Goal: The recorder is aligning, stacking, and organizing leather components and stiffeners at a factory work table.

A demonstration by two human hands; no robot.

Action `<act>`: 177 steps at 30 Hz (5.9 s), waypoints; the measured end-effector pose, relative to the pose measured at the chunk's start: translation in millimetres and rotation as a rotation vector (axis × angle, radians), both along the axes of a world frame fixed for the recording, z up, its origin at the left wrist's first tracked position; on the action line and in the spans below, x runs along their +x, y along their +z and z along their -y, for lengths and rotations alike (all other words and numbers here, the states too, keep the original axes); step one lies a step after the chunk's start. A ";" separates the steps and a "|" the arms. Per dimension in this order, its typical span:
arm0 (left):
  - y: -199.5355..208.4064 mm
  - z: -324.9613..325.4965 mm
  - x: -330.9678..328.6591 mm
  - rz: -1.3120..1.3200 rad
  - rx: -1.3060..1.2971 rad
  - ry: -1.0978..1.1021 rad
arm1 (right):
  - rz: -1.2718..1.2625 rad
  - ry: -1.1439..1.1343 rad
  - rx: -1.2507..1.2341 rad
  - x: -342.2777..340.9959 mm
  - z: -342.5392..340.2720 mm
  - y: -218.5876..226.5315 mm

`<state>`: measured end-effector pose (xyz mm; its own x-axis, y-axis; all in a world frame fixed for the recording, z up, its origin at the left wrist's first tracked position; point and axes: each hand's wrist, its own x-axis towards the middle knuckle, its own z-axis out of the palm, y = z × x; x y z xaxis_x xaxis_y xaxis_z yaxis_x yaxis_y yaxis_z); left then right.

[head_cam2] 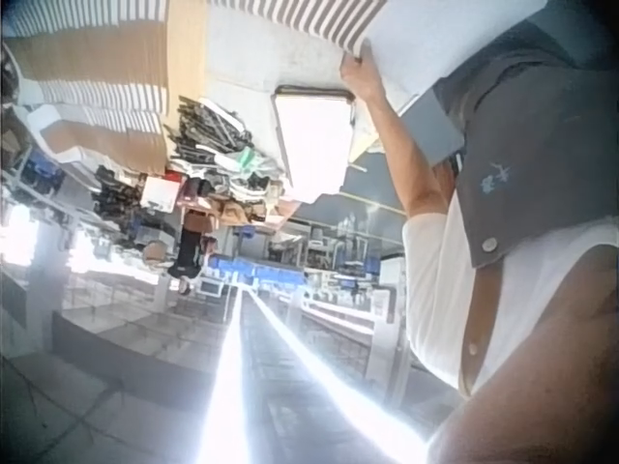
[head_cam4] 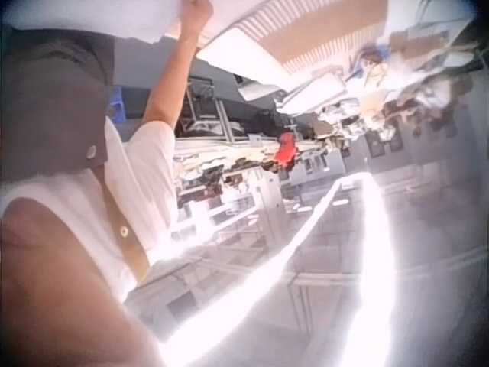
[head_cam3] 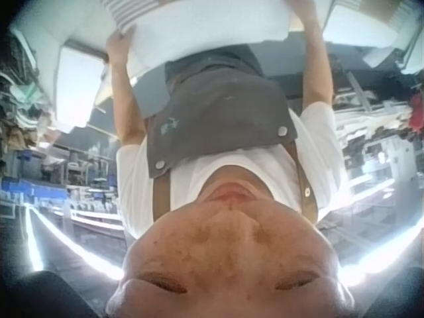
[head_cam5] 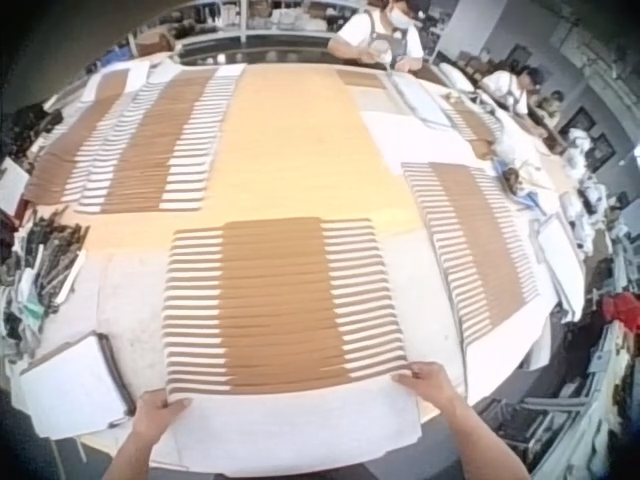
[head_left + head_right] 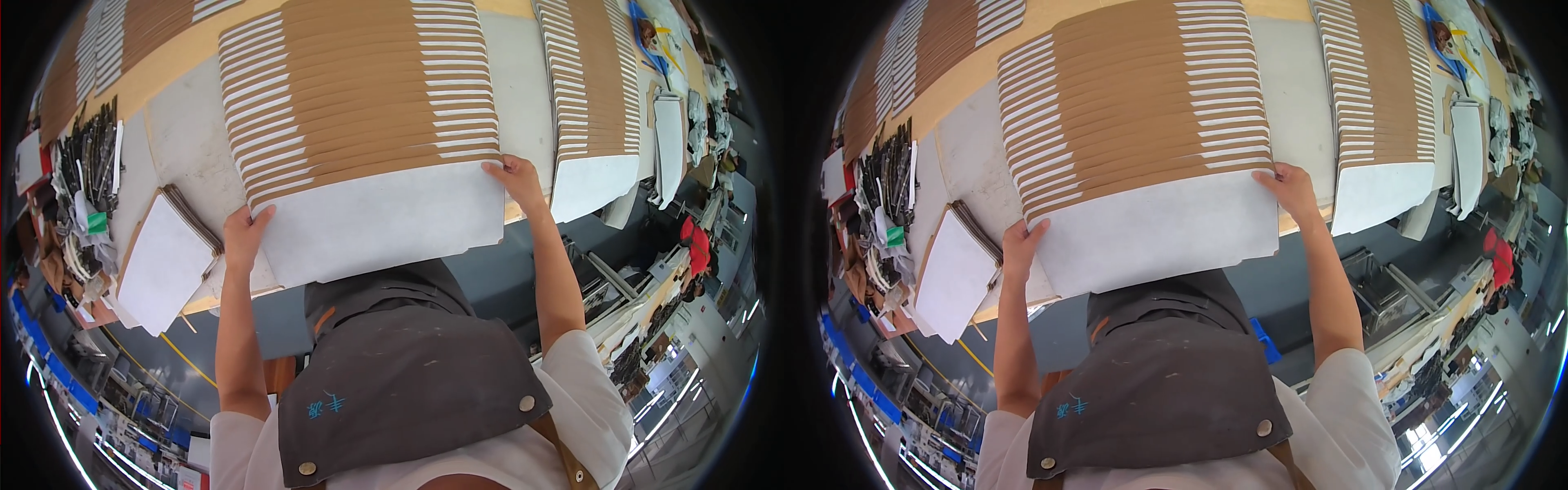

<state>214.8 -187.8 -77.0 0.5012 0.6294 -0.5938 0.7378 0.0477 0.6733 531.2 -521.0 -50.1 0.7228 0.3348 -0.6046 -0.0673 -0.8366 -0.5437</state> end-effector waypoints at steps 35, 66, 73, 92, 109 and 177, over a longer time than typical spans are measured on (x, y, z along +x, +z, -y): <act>18.3 9.7 64.1 0.031 0.367 -0.512 | 0.590 0.574 0.139 -21.7 -37.3 9.5; 5.6 32.1 96.0 0.256 0.680 -0.532 | 0.557 0.529 0.132 -27.7 -51.1 -3.9; 6.2 38.4 97.4 0.203 0.699 -0.463 | 0.717 0.551 0.093 -53.1 -68.6 3.7; -15.3 44.2 123.6 0.069 0.951 -0.751 | 0.810 0.702 0.047 -74.5 -129.1 -29.9; -6.1 33.7 138.2 0.092 0.875 -0.796 | 0.889 0.484 0.002 -48.9 -128.4 -35.3; 65.2 -239.2 -342.1 -0.054 0.258 0.276 | -0.217 0.596 0.166 -241.4 -397.6 8.8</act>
<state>-127.3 51.3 -11.8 0.2645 0.8686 -0.4190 0.7557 0.0832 0.6496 289.8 -123.4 -41.3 0.2518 0.7418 -0.6216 0.2590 -0.6705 -0.6952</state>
